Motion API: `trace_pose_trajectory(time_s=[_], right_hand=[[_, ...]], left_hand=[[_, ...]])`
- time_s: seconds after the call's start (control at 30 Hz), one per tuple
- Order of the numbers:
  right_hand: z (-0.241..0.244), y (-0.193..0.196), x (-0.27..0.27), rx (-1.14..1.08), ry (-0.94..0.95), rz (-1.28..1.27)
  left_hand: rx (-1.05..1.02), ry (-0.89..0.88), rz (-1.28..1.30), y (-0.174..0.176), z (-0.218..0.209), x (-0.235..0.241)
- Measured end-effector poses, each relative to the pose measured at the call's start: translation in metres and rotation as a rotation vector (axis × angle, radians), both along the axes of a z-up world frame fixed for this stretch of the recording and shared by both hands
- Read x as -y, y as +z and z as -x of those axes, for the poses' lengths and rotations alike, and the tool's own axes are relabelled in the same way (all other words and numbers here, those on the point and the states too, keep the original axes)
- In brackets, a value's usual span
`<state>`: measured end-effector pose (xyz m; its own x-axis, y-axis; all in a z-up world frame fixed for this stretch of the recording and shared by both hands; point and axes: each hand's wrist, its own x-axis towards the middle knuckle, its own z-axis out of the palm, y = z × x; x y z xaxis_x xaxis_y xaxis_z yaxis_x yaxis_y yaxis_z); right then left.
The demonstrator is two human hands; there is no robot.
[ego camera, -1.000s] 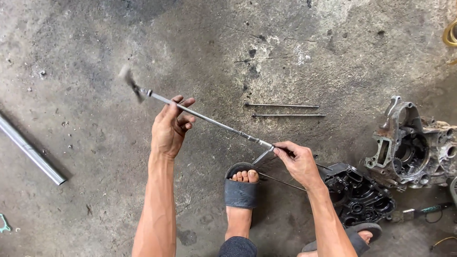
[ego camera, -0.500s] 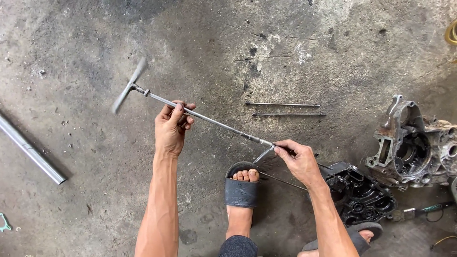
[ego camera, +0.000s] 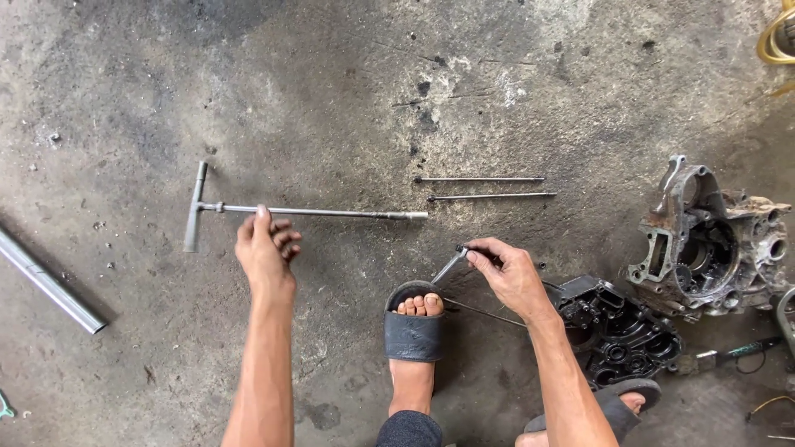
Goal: Adjusting and loosening long engine block studs using a T-handle socket wrench and a small open-end wrench.
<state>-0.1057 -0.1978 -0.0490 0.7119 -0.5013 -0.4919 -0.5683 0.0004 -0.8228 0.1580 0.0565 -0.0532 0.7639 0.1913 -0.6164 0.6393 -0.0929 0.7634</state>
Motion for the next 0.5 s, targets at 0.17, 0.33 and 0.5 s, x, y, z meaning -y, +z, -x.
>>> trace_pose_trajectory(time_s=[0.17, 0.33, 0.5], right_hand=[[0.0, -0.002, 0.0, -0.039, 0.019, -0.002], [-0.001, 0.004, 0.002, -0.078, 0.055, 0.031], [-0.001, 0.006, 0.006, -0.058, 0.07, 0.023]], left_hand=[[0.054, -0.579, -0.048, 0.034, 0.096, 0.06], [0.317, -1.328, 0.031, 0.002, 0.124, 0.102], [0.344, -1.489, 0.091, -0.015, 0.111, 0.115]])
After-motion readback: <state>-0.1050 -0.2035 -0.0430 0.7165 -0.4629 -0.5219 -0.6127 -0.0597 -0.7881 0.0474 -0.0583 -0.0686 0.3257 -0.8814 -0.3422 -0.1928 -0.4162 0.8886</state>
